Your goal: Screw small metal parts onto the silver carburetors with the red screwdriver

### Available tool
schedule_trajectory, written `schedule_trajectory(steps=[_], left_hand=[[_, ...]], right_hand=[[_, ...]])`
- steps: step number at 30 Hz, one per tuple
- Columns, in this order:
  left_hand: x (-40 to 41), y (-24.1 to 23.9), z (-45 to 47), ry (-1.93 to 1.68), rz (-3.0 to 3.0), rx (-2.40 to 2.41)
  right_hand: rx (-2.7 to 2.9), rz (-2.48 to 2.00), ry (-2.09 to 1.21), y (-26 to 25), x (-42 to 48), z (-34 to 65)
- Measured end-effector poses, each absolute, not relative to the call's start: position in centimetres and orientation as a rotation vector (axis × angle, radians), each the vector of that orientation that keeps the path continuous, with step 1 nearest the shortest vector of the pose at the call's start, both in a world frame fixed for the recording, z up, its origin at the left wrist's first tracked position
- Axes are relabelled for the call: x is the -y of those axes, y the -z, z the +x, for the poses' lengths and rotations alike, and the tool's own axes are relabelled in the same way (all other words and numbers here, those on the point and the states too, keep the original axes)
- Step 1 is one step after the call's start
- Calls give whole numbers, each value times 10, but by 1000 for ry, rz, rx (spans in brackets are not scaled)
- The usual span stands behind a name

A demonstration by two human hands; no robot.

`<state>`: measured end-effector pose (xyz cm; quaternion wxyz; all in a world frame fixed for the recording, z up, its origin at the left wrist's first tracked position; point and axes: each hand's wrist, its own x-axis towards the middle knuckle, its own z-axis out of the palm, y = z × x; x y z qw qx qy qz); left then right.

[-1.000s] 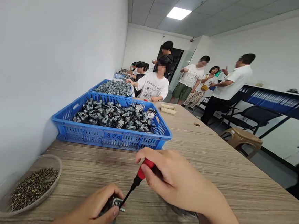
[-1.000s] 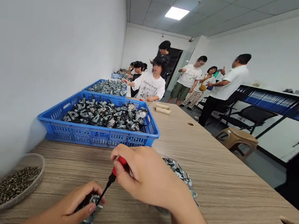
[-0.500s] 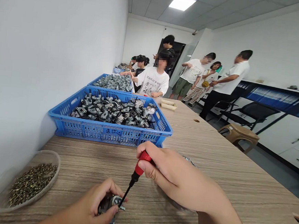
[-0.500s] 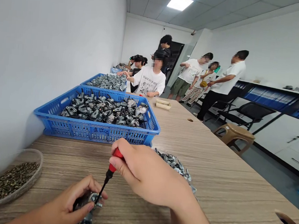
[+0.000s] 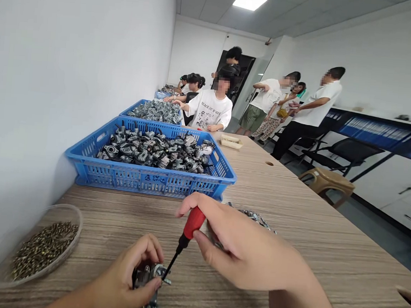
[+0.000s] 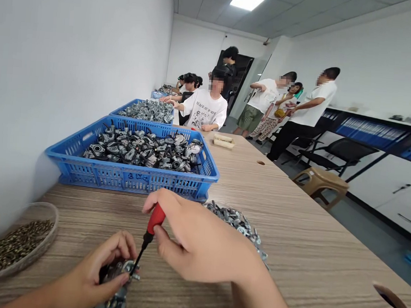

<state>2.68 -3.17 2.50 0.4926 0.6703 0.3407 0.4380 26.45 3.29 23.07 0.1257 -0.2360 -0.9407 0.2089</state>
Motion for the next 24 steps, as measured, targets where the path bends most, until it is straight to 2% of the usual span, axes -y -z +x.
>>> schedule_trajectory(steps=[5, 11, 19, 24], left_hand=[[33, -28, 25, -1040, 1666, -853], [35, -26, 23, -1032, 1665, -850], [35, -21, 21, -1074, 1671, -804], [33, -24, 22, -1070, 1691, -812]], right_hand=[[2741, -597, -646, -230, -40, 263], [2701, -795, -247, -221, -44, 257], [2737, -749, -576, -236, -33, 269], [2704, -617, -588, -231, -40, 262]])
